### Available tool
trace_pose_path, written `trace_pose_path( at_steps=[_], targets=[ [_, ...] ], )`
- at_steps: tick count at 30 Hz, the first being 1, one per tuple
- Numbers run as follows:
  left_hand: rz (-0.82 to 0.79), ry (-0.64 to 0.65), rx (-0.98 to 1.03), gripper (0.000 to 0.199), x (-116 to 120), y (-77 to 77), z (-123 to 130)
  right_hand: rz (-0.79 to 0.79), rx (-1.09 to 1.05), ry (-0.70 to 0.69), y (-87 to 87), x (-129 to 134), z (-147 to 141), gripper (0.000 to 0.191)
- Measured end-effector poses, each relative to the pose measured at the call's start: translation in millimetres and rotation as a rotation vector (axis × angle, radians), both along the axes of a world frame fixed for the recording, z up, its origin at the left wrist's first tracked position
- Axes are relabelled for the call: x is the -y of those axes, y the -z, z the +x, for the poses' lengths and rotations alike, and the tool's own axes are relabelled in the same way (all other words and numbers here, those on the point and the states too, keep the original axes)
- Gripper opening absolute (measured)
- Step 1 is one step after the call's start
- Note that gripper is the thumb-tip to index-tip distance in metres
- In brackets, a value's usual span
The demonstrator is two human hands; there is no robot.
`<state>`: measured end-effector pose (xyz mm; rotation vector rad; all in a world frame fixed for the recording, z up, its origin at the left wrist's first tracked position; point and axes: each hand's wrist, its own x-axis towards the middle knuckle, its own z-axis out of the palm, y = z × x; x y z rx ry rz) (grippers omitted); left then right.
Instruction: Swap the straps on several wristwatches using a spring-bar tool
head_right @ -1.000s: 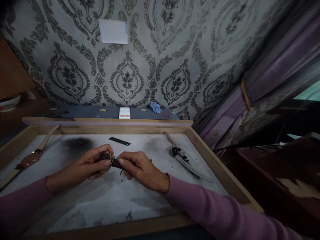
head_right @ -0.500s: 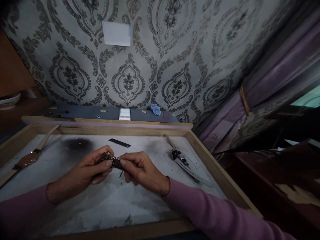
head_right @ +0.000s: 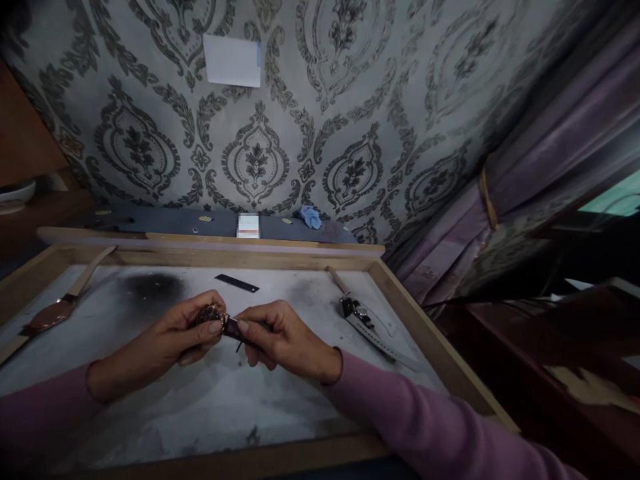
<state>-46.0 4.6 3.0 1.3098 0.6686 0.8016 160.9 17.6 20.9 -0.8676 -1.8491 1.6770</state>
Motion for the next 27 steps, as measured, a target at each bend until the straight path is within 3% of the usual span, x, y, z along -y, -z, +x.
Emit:
trace_pose_path(
  at_steps=[11, 22, 27],
  targets=[
    [0.028, -0.053, 0.001, 0.023, 4.3, 0.0, 2.7, 0.019, -0.004, -0.046, -2.9, -3.6, 1.9, 0.040],
    [0.040, 0.048, -0.050, 0.024, 0.3, -2.6, 0.8, 0.144, 0.085, -0.077, -7.3, -1.8, 3.9, 0.046],
    [0.073, 0.029, -0.084, 0.023, -1.6, -2.7, -1.1, 0.141, 0.061, -0.056, -6.8, 0.1, 1.2, 0.046]
  ],
)
